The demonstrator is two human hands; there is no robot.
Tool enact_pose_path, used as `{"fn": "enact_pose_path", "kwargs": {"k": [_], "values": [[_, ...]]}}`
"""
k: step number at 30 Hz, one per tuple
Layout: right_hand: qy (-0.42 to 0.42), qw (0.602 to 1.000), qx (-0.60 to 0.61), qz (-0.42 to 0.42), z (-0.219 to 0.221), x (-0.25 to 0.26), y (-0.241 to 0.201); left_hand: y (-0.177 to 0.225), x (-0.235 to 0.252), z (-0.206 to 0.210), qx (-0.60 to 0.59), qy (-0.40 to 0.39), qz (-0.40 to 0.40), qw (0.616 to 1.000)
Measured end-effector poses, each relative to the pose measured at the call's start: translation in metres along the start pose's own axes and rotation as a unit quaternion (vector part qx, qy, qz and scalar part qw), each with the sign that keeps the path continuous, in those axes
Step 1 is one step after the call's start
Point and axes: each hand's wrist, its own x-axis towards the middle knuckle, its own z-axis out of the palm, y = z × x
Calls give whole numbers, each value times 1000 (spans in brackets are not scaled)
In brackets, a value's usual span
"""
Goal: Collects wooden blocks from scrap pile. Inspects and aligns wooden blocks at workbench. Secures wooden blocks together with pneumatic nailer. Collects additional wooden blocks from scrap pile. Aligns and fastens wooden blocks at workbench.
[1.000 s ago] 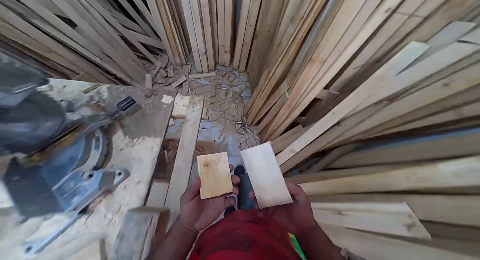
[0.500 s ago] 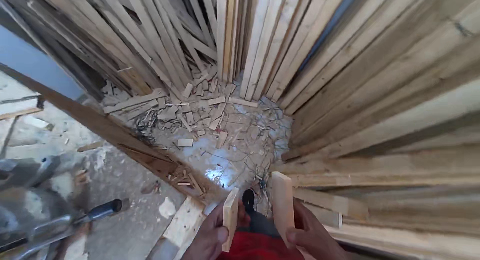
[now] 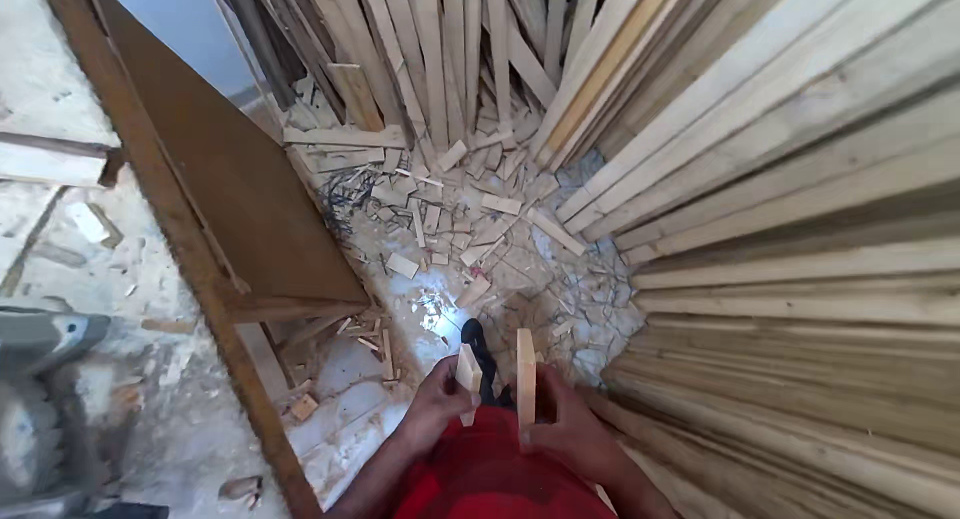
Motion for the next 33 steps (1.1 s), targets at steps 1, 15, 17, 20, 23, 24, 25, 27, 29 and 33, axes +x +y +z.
{"fn": "enact_pose_path", "kwargs": {"k": [1,15,17,20,23,24,25,27,29,33], "values": [[1,1000,-16,24,-15,14,-11,14,28,4,12,16,-29,999],[-52,954,-176,235,-243,372,-35,47,428,-12,97,221,-290,926],[-50,939,-212,266,-266,430,-27,30,485,-19,103,239,-313,913],[-42,923,-254,286,-290,509,-9,10,566,-28,97,219,-346,907],[-26,921,-241,305,-296,568,25,-7,630,-40,93,180,-356,912],[-13,922,-231,312,-294,586,37,-13,649,-46,87,175,-350,916],[4,924,-216,316,-290,605,49,-20,668,-54,80,172,-341,921],[34,926,-182,329,-280,641,78,-39,695,-72,57,178,-323,928],[53,927,-151,339,-268,672,112,-62,704,-90,16,196,-312,930],[22,915,-211,342,-244,752,155,-102,705,-129,-47,255,-311,914]]}}
